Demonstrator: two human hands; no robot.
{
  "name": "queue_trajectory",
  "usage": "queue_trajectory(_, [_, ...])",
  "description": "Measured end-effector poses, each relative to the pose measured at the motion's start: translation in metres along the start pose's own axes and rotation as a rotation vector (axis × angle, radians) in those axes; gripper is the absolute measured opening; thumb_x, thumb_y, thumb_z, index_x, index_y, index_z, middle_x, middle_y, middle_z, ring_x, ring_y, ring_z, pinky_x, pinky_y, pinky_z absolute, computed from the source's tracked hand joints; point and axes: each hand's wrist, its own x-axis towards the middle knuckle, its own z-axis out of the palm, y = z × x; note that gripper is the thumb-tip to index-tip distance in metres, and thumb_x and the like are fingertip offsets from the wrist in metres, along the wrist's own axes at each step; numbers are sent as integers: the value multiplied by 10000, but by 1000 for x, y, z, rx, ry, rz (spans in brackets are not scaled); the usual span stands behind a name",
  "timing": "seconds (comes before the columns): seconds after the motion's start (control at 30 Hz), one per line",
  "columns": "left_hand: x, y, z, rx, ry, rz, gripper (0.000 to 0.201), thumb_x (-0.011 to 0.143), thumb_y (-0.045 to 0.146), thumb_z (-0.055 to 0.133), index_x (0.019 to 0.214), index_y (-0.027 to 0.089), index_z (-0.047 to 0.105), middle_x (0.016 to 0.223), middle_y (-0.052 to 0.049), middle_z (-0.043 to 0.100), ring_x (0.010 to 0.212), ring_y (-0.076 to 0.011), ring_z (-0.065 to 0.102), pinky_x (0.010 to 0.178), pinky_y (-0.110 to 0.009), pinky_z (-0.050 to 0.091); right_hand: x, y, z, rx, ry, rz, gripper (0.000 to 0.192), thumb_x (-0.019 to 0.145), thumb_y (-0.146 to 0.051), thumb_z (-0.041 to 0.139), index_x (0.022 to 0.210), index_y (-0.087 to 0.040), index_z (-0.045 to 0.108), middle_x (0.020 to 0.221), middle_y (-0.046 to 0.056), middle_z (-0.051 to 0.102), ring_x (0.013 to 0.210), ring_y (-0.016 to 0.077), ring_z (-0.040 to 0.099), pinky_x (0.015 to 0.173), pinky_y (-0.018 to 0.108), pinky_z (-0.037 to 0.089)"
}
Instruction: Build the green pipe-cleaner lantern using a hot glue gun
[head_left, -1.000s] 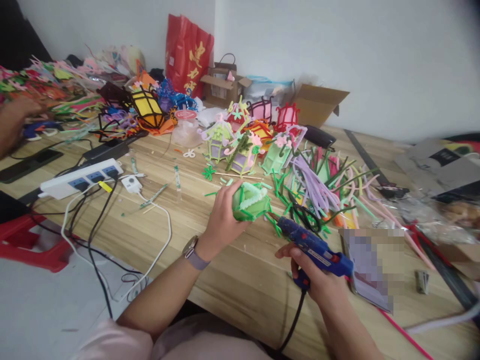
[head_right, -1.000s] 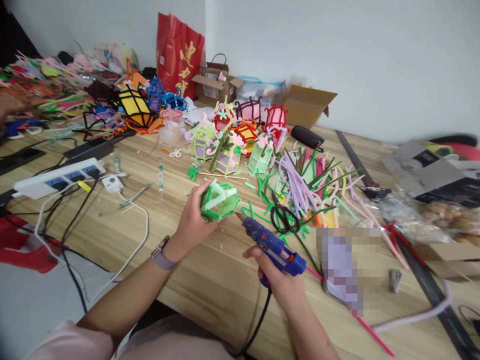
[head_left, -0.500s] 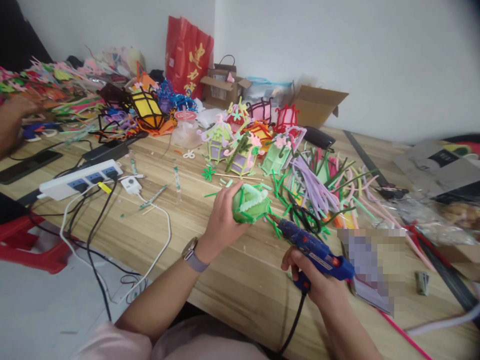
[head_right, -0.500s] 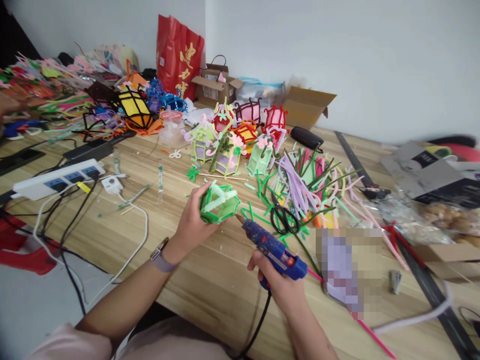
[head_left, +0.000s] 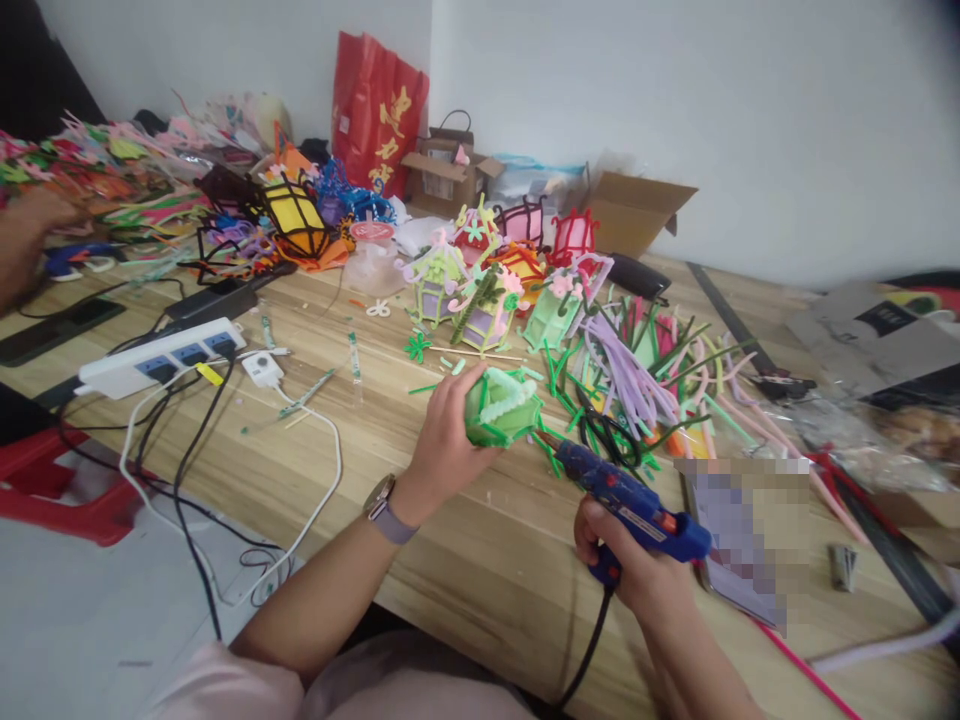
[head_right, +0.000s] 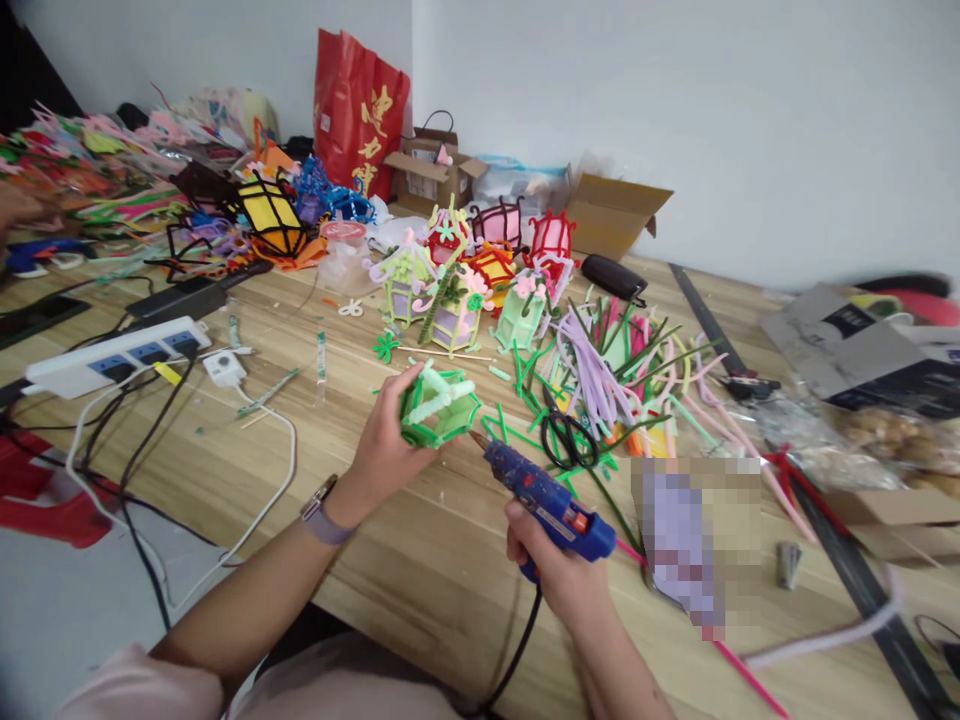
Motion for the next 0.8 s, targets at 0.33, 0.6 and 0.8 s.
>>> queue_trajectory(0.33, [0, 1, 0, 1, 13, 5, 793, 780, 362, 725, 1430, 220, 292, 1305, -151, 533, 1200, -286, 524, 1017, -444, 436, 2, 5, -3, -51, -33, -13, 518, 798, -565, 637, 454, -189, 545, 404, 30, 554, 371, 126, 506, 393, 251, 399])
queue_trajectory(0.6, [-1, 0, 0, -7, 3, 3, 813, 774, 371, 737, 1438, 222, 294, 1301, -155, 532, 1211, -299, 518, 1024, -464, 427, 2, 2, -5, -101, -49, -25, 519, 811, -570, 618, 457, -198, 544, 394, 30, 557, 349, 124, 497, 381, 252, 403])
queue_trajectory(0.8, [-1, 0, 1, -6, 12, 6, 820, 762, 358, 748, 1434, 218, 299, 1301, -155, 537, 1205, -292, 523, 1019, -454, 435, 1, 0, -2, -96, -20, -14, 527, 788, -582, 631, 441, -199, 528, 382, 24, 541, 347, 119, 487, 383, 249, 390])
